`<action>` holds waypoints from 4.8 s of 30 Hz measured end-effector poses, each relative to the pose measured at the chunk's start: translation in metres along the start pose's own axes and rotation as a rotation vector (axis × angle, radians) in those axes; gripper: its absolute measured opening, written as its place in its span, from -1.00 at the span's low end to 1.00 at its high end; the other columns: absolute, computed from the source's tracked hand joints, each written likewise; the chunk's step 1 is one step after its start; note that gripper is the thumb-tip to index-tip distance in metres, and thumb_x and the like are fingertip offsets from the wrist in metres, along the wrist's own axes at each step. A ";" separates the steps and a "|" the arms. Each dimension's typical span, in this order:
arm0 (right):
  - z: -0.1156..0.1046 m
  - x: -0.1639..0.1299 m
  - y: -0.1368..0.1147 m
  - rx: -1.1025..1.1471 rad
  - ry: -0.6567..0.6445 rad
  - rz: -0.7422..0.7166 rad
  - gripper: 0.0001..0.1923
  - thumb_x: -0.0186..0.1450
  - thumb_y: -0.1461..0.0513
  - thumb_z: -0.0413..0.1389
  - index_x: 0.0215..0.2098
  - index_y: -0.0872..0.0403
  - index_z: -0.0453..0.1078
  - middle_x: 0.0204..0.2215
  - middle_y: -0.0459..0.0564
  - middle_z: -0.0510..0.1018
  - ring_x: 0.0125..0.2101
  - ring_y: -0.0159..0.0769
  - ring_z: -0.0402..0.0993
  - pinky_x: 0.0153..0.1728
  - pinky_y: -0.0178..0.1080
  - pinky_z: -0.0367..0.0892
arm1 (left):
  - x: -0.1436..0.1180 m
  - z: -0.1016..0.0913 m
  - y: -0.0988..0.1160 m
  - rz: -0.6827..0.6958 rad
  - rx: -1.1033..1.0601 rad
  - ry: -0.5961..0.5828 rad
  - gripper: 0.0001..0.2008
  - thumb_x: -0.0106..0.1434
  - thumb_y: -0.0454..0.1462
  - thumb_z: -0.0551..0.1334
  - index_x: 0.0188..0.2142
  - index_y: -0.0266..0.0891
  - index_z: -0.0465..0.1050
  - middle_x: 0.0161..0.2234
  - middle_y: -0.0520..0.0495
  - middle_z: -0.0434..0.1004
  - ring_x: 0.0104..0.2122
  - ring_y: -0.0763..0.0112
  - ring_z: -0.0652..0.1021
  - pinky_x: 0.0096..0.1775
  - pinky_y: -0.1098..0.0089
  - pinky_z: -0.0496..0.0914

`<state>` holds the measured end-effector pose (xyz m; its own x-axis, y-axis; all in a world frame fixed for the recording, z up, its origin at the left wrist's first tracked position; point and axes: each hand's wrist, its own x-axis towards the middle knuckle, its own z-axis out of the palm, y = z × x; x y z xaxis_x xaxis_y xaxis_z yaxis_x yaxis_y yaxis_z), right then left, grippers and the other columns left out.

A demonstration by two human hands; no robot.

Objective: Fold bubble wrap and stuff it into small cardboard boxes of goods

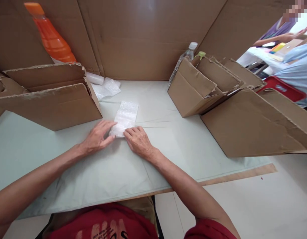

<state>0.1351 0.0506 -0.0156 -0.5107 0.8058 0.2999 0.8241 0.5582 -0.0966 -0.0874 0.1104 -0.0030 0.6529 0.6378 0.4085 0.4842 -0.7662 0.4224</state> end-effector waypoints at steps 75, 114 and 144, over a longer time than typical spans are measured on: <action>-0.041 -0.017 -0.094 1.198 0.259 0.413 -0.76 0.27 0.04 0.28 -0.18 -0.01 0.53 -0.11 0.02 0.63 -0.09 -0.16 0.54 -0.02 -0.12 0.43 | -0.095 -0.019 0.110 -0.658 -0.897 0.142 -0.62 0.15 -0.27 0.30 -0.01 -0.20 0.44 -0.17 -0.04 0.56 -0.22 0.32 0.52 -0.19 0.37 0.40; -0.176 0.030 -0.056 0.961 0.772 0.356 -0.75 0.15 0.11 0.41 -0.20 -0.09 0.59 -0.35 -0.12 0.58 -0.36 -0.31 0.51 -0.31 -0.24 0.49 | -0.114 -0.173 0.098 0.101 0.380 0.256 -0.66 0.29 -0.50 0.25 0.06 -0.34 0.44 -0.16 -0.13 0.64 -0.16 0.30 0.60 0.22 0.00 0.29; -0.129 0.143 -0.132 -0.421 -0.376 -0.238 -0.89 0.36 0.27 0.07 -0.30 0.11 0.42 -0.43 0.07 0.60 -0.34 -0.19 0.44 -0.22 -0.16 0.07 | -0.158 -0.161 0.073 0.031 0.165 0.419 -0.80 0.25 -0.50 0.22 -0.21 -0.20 0.45 -0.27 -0.04 0.69 -0.23 0.38 0.66 0.14 0.07 0.38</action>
<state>-0.0149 0.0668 0.1628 -0.6812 0.7258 -0.0956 0.6634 0.6673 0.3387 -0.2489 -0.0342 0.0935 0.3929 0.5652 0.7254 0.5766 -0.7659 0.2844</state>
